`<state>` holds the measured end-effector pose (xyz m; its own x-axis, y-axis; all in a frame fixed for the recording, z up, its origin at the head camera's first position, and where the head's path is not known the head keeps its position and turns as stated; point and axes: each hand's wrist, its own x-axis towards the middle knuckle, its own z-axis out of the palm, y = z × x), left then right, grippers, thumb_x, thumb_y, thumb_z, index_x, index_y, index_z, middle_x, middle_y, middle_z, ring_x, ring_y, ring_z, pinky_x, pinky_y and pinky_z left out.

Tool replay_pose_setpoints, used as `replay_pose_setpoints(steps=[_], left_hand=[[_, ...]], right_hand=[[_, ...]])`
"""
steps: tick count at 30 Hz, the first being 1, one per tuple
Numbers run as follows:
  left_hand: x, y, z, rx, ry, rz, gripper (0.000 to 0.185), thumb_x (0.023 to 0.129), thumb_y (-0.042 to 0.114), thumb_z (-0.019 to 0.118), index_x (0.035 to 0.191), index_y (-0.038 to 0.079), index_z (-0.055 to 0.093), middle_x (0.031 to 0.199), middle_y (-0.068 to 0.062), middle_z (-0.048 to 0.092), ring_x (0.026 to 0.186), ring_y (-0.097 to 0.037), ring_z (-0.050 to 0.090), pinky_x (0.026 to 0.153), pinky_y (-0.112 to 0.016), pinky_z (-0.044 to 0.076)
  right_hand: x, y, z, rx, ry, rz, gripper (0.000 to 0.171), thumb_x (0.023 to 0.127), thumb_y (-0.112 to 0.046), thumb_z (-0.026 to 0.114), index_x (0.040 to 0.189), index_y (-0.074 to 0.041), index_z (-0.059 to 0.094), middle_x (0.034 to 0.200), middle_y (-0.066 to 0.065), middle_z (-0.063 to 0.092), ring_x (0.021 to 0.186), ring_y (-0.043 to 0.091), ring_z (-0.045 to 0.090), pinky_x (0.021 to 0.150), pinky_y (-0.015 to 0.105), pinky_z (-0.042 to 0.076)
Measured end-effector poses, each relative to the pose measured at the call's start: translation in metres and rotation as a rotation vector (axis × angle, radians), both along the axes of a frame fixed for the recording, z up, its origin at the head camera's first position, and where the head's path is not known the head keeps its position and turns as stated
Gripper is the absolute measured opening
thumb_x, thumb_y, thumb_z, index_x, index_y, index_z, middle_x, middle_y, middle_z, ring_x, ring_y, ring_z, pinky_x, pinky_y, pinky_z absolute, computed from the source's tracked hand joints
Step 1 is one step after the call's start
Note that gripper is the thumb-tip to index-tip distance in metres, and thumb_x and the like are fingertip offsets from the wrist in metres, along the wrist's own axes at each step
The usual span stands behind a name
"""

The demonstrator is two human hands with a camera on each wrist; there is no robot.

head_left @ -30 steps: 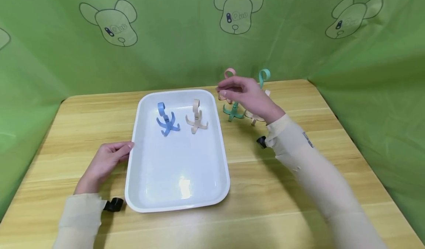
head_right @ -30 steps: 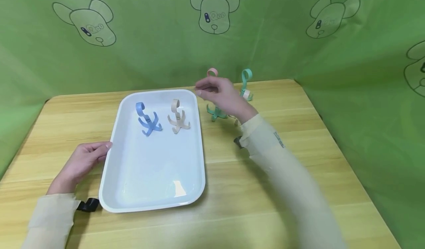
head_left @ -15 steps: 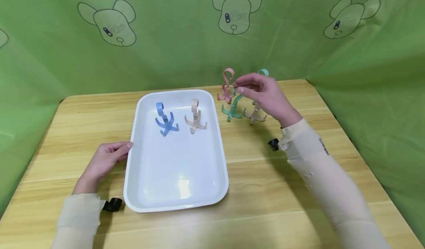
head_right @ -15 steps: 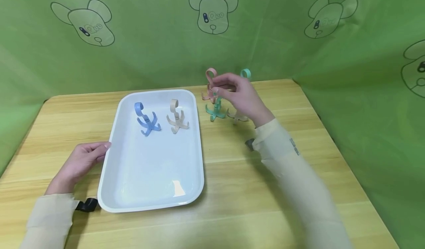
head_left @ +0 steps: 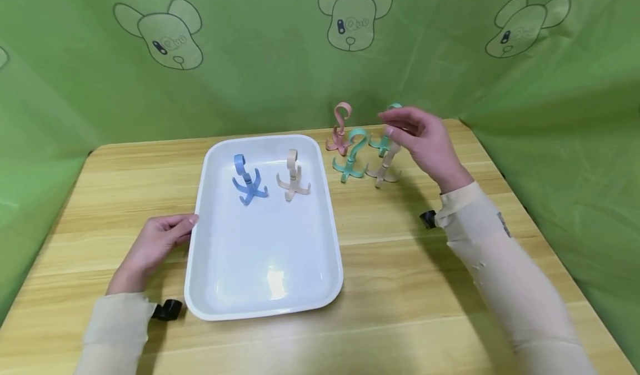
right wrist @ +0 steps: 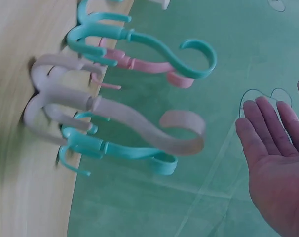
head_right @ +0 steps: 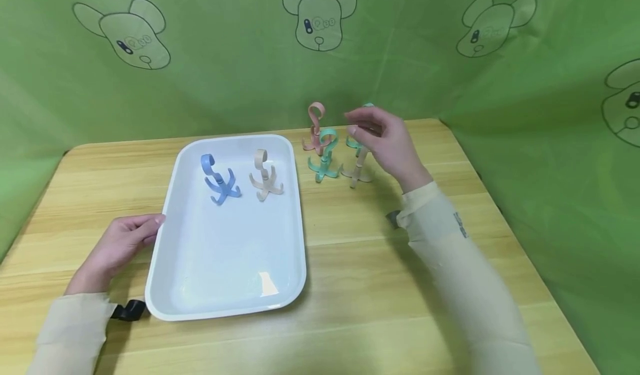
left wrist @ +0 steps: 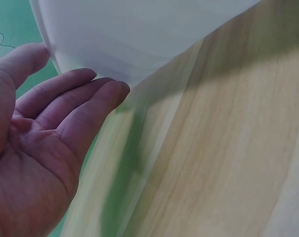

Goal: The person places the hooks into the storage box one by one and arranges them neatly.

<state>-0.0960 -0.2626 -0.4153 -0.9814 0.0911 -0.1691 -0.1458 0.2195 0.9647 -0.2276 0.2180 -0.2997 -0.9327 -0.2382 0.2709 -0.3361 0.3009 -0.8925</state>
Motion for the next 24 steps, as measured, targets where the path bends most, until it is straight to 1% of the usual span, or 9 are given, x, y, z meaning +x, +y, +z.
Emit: replay_pose_setpoints(steps=[5,8,13,15,20,24], left_hand=[[0.001,-0.001,0.0,0.0,-0.003,-0.005,0.052,0.102,0.028,0.057,0.129,-0.016,0.053,0.12,-0.016,0.065,0.096,-0.009,0.067,0.085,-0.026,0.056],[0.002,-0.002,0.001,-0.004,0.001,-0.002,0.052,0.102,0.028,0.057,0.129,-0.016,0.053,0.119,-0.015,0.066,0.096,-0.008,0.067,0.084,-0.026,0.055],[0.001,-0.002,0.0,0.013,0.005,-0.004,0.051,0.101,0.027,0.058,0.128,-0.017,0.053,0.117,-0.01,0.068,0.097,-0.008,0.067,0.085,-0.026,0.055],[0.0,-0.001,0.0,0.021,0.001,-0.004,0.051,0.101,0.027,0.058,0.128,-0.017,0.053,0.115,-0.008,0.068,0.096,-0.008,0.067,0.084,-0.026,0.056],[0.001,0.0,0.001,0.014,-0.007,0.002,0.051,0.101,0.027,0.058,0.128,-0.016,0.053,0.117,-0.013,0.067,0.096,-0.009,0.067,0.084,-0.026,0.056],[0.001,-0.001,0.001,0.015,-0.008,0.0,0.051,0.101,0.027,0.059,0.127,-0.017,0.054,0.118,-0.015,0.067,0.096,-0.008,0.067,0.084,-0.027,0.056]], right_hand=[[-0.001,0.008,-0.006,0.028,0.004,-0.035,0.034,0.096,-0.016,0.067,0.126,-0.001,0.062,0.126,0.013,0.062,0.115,0.024,0.057,0.099,0.028,0.047],[-0.003,0.013,-0.01,0.045,-0.01,-0.063,0.036,0.096,-0.018,0.067,0.127,0.0,0.061,0.128,0.014,0.06,0.119,0.025,0.054,0.102,0.029,0.045],[-0.003,0.023,-0.016,0.107,-0.032,-0.116,0.041,0.096,-0.02,0.067,0.131,0.0,0.058,0.133,0.016,0.056,0.123,0.023,0.051,0.107,0.034,0.041],[-0.002,0.027,-0.02,0.13,-0.045,-0.131,0.043,0.096,-0.022,0.067,0.131,0.0,0.058,0.133,0.015,0.056,0.125,0.025,0.05,0.107,0.036,0.041],[-0.004,0.03,-0.028,0.129,-0.082,-0.143,0.046,0.095,-0.024,0.069,0.132,0.0,0.057,0.133,0.015,0.056,0.124,0.027,0.051,0.105,0.036,0.043],[-0.006,0.029,-0.033,0.109,-0.089,-0.132,0.045,0.095,-0.018,0.068,0.133,0.002,0.054,0.134,0.018,0.055,0.123,0.025,0.052,0.105,0.034,0.043]])
